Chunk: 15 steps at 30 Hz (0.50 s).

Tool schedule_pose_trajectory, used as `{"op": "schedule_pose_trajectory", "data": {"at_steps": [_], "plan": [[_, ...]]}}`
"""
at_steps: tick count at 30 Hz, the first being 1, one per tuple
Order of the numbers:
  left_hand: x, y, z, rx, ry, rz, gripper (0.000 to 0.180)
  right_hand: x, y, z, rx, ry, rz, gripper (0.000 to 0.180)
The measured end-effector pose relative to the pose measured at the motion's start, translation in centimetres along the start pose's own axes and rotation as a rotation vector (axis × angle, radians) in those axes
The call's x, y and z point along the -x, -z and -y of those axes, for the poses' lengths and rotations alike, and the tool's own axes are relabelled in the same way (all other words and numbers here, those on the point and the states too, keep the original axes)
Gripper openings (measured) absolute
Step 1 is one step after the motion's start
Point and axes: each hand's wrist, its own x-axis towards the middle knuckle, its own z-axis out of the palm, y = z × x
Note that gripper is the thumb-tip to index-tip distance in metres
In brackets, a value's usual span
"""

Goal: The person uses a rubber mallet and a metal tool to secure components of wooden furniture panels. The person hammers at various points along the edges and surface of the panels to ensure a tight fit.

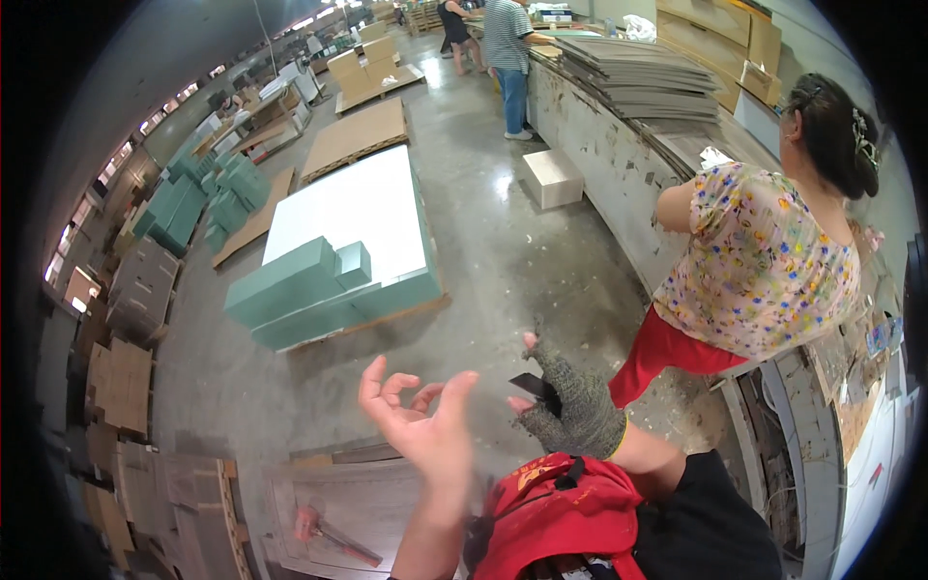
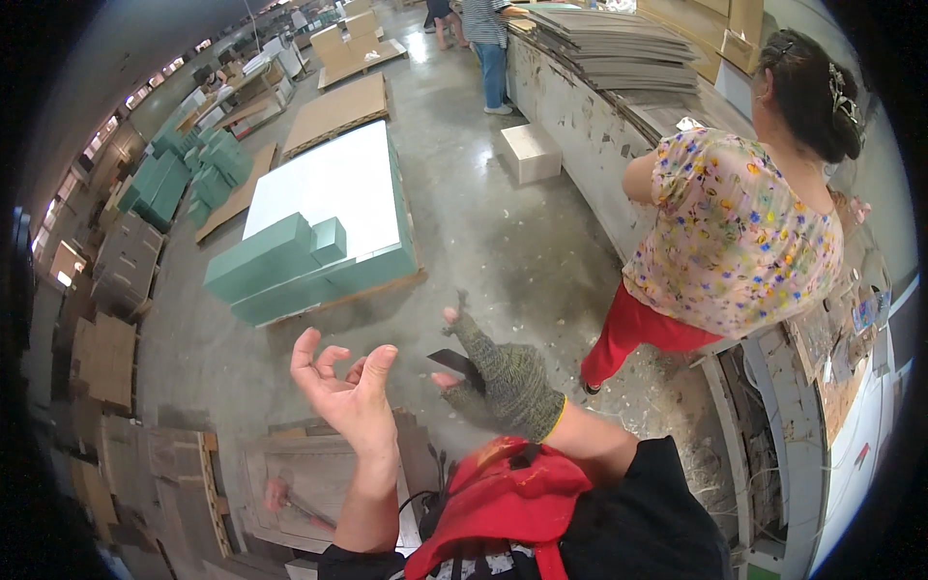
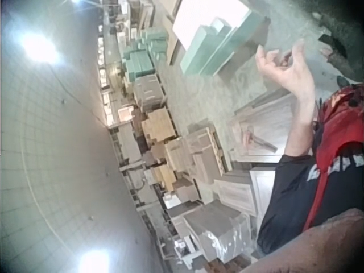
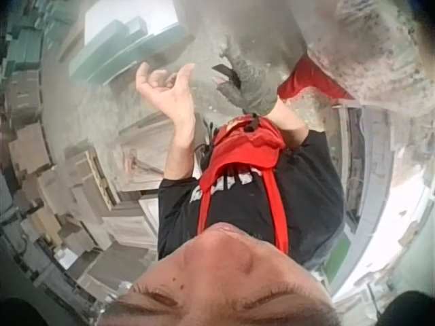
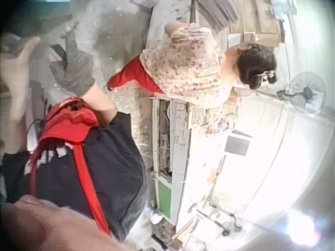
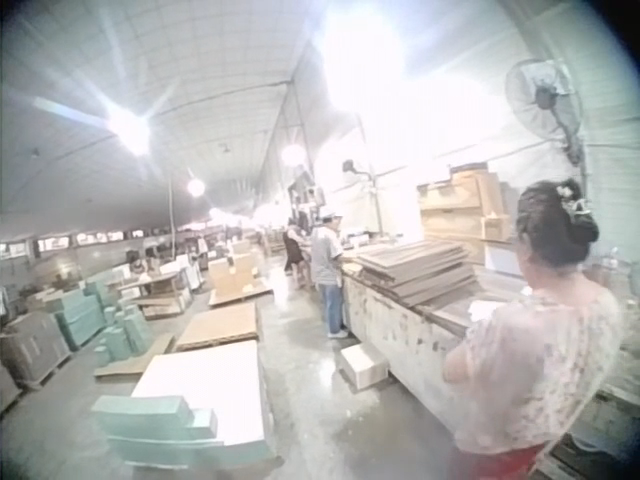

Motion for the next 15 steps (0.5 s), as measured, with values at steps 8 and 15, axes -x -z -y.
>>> {"op": "schedule_pose_trajectory", "data": {"at_steps": [8, 15], "plan": [[2.7, 5.8, -6.1, -0.219, -0.058, 0.576, 0.015, 3.4, -1.0, -0.2, 0.023, -0.076, 0.272, 0.063], [11.2, 7.0, -15.5, 0.396, 0.125, 0.941, 0.030, 10.3, -2.1, 2.0, -0.119, -0.242, 0.357, 0.032]]}}
